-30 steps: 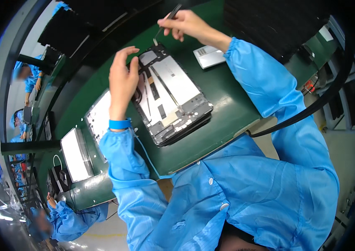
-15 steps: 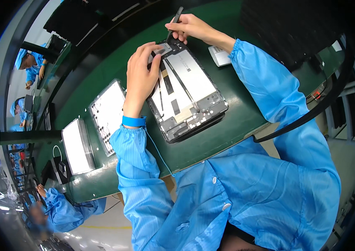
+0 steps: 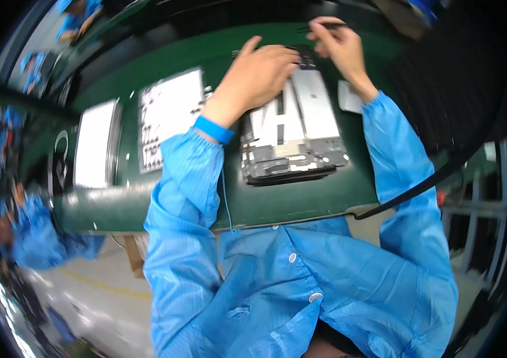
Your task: The worker is assembling or repairing tablets/screens, applying adhesive strips, and managing internal cables and small components at an industrial workstation.
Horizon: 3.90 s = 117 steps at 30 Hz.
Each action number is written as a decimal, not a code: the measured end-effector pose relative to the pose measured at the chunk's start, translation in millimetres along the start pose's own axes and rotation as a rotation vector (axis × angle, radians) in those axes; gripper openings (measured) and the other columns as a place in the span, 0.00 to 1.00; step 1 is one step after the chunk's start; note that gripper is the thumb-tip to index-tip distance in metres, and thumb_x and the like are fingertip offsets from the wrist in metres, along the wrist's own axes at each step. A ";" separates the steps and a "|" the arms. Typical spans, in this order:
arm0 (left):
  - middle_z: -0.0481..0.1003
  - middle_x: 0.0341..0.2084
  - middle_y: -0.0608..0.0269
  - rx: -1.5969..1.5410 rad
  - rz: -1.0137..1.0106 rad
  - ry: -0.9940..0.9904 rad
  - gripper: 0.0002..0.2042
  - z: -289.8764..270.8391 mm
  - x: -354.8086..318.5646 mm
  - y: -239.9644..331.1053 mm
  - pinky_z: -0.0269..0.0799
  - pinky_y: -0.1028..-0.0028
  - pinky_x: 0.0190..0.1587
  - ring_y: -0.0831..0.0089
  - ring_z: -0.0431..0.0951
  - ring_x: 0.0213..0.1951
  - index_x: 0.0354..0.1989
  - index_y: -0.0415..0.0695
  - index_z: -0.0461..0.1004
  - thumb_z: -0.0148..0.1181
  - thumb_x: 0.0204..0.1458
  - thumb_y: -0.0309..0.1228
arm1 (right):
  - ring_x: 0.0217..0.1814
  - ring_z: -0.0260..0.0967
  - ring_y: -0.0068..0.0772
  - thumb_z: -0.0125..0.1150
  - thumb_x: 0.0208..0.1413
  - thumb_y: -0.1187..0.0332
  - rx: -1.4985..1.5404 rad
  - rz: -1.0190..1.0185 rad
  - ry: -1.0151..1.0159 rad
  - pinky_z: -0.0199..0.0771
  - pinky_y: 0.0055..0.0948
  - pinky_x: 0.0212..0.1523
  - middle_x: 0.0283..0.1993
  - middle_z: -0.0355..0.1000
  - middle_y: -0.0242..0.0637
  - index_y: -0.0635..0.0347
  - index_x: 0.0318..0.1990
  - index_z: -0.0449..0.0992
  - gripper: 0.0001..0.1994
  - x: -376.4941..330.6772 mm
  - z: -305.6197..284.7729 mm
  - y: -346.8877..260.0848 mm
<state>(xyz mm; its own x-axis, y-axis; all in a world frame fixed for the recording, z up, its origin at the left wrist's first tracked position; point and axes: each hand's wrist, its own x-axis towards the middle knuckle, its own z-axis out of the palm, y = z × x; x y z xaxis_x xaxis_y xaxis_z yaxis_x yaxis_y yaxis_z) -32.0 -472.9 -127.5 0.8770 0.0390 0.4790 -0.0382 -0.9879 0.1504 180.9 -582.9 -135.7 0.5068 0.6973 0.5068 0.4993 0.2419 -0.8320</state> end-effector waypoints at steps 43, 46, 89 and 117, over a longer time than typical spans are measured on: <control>0.77 0.21 0.67 -0.392 -0.743 0.608 0.04 -80.7 -180.6 -79.4 0.57 0.79 0.23 0.84 0.63 0.20 0.35 0.39 0.82 0.67 0.53 0.26 | 0.36 0.78 0.30 0.66 0.56 0.75 0.040 -0.171 -0.846 0.75 0.27 0.39 0.33 0.78 0.41 0.61 0.43 0.62 0.15 9.1 248.2 -89.5; 0.76 0.21 0.67 -0.432 -0.753 0.599 0.04 -81.8 -183.1 -80.5 0.57 0.80 0.24 0.85 0.63 0.20 0.35 0.39 0.82 0.67 0.53 0.25 | 0.37 0.78 0.30 0.66 0.56 0.75 0.063 -0.131 -0.835 0.75 0.28 0.40 0.33 0.79 0.41 0.61 0.42 0.63 0.15 11.8 246.0 -88.0; 0.83 0.39 0.53 0.102 -0.635 0.454 0.07 -107.2 -164.1 -38.0 0.79 0.68 0.40 0.61 0.84 0.38 0.40 0.40 0.85 0.64 0.59 0.30 | 0.29 0.81 0.38 0.68 0.45 0.77 0.405 -0.025 -0.678 0.77 0.31 0.27 0.27 0.78 0.45 0.68 0.38 0.67 0.16 11.1 280.5 -40.5; 0.83 0.31 0.59 -0.046 -0.318 0.578 0.05 -105.6 -109.0 16.3 0.70 0.76 0.29 0.72 0.78 0.29 0.37 0.40 0.83 0.67 0.52 0.20 | 0.34 0.77 0.23 0.70 0.55 0.74 0.550 0.022 -0.608 0.76 0.22 0.29 0.34 0.79 0.41 0.62 0.43 0.63 0.18 -17.5 142.1 -103.6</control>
<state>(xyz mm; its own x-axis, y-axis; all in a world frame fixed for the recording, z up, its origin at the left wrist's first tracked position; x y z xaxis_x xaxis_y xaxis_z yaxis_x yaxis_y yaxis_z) -178.8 -477.4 -85.9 0.4508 0.4149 0.7904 0.1483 -0.9079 0.3920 20.4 -524.2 -90.4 -0.0357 0.9115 0.4098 -0.0022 0.4100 -0.9121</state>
